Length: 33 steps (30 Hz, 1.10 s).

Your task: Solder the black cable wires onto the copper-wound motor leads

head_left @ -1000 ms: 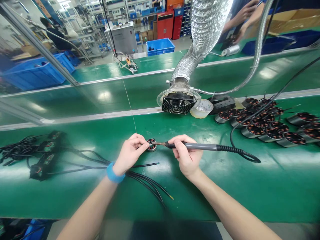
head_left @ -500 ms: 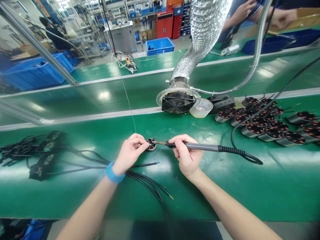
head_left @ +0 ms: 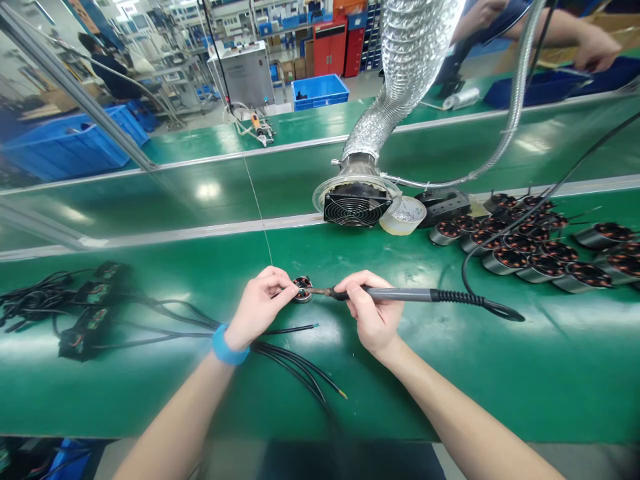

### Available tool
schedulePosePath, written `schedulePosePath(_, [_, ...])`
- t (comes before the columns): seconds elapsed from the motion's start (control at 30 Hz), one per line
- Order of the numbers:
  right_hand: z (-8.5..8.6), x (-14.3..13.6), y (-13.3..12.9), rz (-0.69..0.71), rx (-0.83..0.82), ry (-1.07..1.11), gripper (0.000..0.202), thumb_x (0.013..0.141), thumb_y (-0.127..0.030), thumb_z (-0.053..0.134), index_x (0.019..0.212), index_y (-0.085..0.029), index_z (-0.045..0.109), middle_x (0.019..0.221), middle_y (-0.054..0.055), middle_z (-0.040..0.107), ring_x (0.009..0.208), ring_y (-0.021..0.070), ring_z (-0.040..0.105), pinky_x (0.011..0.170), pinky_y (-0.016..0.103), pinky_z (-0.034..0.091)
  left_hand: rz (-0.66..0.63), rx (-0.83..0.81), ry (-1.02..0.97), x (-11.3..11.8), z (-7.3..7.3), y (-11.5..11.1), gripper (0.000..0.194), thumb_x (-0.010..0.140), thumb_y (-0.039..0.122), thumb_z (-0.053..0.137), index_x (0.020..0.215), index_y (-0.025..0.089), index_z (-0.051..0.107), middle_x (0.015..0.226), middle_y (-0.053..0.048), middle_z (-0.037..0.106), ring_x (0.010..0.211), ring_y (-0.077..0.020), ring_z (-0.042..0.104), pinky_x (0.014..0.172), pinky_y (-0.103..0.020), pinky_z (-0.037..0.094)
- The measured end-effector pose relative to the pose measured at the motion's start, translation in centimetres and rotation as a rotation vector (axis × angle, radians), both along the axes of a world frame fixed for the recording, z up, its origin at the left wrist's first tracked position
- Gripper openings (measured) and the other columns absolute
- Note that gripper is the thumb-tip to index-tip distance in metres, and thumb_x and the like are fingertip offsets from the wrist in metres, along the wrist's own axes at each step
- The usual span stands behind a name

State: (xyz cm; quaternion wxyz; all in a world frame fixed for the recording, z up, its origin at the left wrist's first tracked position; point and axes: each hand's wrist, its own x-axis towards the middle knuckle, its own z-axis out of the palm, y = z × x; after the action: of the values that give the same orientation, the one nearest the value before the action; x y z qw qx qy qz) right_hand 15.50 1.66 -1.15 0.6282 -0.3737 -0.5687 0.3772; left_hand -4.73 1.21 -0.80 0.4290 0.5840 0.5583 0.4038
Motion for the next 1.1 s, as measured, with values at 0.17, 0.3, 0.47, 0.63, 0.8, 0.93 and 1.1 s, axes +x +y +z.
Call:
schedulePosePath(0.17, [-0.1, 0.1, 0.0, 0.021, 0.003, 0.002, 0.023, 0.09, -0.024, 0.054, 0.072, -0.018, 0.068, 0.046, -0.005, 0.044, 0.04, 0.01, 0.041, 0.043, 0.025, 0.034, -0.015, 0.004, -0.002, -0.2, -0.2, 0.0, 0.017, 0.083, 0.032, 0.071, 0.076, 0.017, 0.073, 0.093, -0.005, 0.057, 0.08, -0.0143, 0.057, 0.072, -0.027, 0.046])
schedulePosePath(0.3, [0.1, 0.0, 0.0, 0.036, 0.009, 0.003, 0.023, 0.09, -0.024, 0.054, 0.072, -0.018, 0.067, 0.046, -0.005, 0.044, 0.041, 0.0103, 0.043, 0.044, 0.025, 0.036, -0.018, -0.001, -0.001, -0.2, -0.1, 0.0, 0.018, 0.083, 0.034, 0.071, 0.077, 0.017, 0.073, 0.094, -0.005, 0.057, 0.08, -0.0144, 0.057, 0.072, -0.027, 0.046])
schedulePosePath(0.47, [-0.1, 0.1, -0.1, -0.031, -0.009, -0.008, 0.026, 0.092, -0.031, 0.055, 0.074, -0.018, 0.068, 0.052, -0.002, 0.053, 0.046, 0.013, 0.051, 0.045, 0.025, 0.04, -0.001, 0.008, 0.007, 0.0, 0.1, 0.0, 0.021, 0.083, 0.036, 0.071, 0.076, 0.016, 0.073, 0.092, -0.005, 0.057, 0.079, -0.0141, 0.056, 0.07, -0.026, 0.046])
schedulePosePath(0.63, [-0.3, 0.2, 0.0, -0.057, 0.025, -0.098, 0.023, 0.097, -0.03, 0.052, 0.087, -0.019, 0.069, 0.057, -0.001, 0.056, 0.049, 0.0134, 0.055, 0.047, 0.025, 0.044, 0.016, 0.068, 0.047, 0.2, -0.2, -0.1, 0.024, 0.086, 0.037, 0.068, 0.077, 0.015, 0.07, 0.089, -0.004, 0.057, 0.071, -0.012, 0.055, 0.063, -0.024, 0.044])
schedulePosePath(0.8, [-0.4, -0.4, 0.5, -0.044, 0.152, -0.252, 0.016, 0.097, -0.021, 0.052, 0.1, -0.021, 0.068, 0.071, 0.0, 0.063, 0.059, 0.0136, 0.061, 0.061, 0.027, 0.051, 0.005, 0.085, 0.005, 0.2, -0.7, -0.1, 0.014, 0.083, 0.029, 0.07, 0.088, 0.017, 0.067, 0.095, -0.002, 0.057, 0.063, -0.0075, 0.052, 0.06, -0.022, 0.045])
schedulePosePath(0.93, [-0.9, -1.2, 0.9, 0.034, 0.22, -0.318, 0.022, 0.093, -0.016, 0.058, 0.112, -0.023, 0.065, 0.091, 0.003, 0.065, 0.08, 0.0161, 0.065, 0.076, 0.03, 0.055, -0.009, 0.146, 0.051, 0.2, -0.5, -0.1, 0.011, 0.085, 0.028, 0.068, 0.085, 0.017, 0.069, 0.093, -0.004, 0.056, 0.07, -0.011, 0.055, 0.061, -0.023, 0.045])
schedulePosePath(1.1, [-1.6, -2.2, 1.3, 0.165, 0.309, -0.382, 0.044, 0.091, -0.011, 0.058, 0.132, -0.028, 0.053, 0.108, 0.007, 0.058, 0.095, 0.0176, 0.065, 0.089, 0.033, 0.057, -0.011, 0.207, 0.129, 0.4, 0.1, -0.3, 0.013, 0.088, 0.028, 0.064, 0.083, 0.018, 0.07, 0.088, -0.003, 0.057, 0.071, -0.0123, 0.055, 0.06, -0.023, 0.045])
